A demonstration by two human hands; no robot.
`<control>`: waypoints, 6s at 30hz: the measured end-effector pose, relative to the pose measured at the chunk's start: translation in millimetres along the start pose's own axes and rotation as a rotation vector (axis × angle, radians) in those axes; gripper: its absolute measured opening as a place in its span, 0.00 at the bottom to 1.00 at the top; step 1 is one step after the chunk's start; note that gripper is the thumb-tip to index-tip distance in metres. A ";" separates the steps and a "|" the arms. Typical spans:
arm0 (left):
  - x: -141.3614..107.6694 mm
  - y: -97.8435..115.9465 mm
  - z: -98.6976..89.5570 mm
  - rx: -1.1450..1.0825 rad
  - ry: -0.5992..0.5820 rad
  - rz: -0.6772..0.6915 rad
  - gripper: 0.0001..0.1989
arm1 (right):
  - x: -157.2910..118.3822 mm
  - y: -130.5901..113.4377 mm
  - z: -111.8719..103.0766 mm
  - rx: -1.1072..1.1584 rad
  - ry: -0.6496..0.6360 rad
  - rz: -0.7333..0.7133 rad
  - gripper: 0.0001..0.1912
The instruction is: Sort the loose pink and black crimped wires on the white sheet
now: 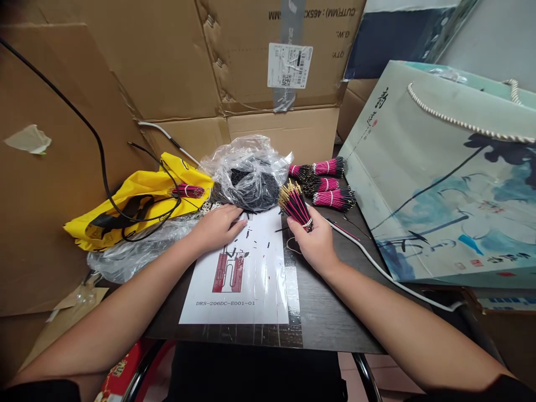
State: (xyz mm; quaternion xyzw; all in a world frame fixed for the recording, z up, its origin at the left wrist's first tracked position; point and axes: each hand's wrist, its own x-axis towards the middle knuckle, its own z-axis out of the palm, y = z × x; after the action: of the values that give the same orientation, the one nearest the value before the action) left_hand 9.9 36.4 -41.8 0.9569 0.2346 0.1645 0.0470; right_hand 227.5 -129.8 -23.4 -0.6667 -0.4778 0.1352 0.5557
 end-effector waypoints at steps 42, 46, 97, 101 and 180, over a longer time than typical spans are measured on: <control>-6.6 -40.8 -3.2 -0.014 0.196 -0.088 0.13 | 3.7 1.2 -2.3 0.067 -0.030 0.091 0.15; -5.9 -41.6 -3.6 0.080 0.164 -0.156 0.13 | 4.7 0.2 -2.3 0.050 -0.029 0.092 0.13; -14.1 -34.0 -16.3 0.173 0.402 -0.426 0.12 | 6.9 3.0 -1.0 0.031 -0.046 0.137 0.13; -9.3 -32.7 -11.9 0.185 0.273 -0.358 0.14 | 6.8 3.2 -1.2 0.034 -0.048 0.139 0.14; 47.4 17.2 2.9 -0.094 0.026 0.148 0.17 | 9.6 7.0 -3.3 0.091 -0.058 0.147 0.14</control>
State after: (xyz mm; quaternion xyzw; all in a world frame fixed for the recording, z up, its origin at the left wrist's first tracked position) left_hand 57.9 43.1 -27.8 0.9662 0.1558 0.1906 0.0768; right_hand 238.1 -123.7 -25.1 -0.6697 -0.4369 0.2165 0.5601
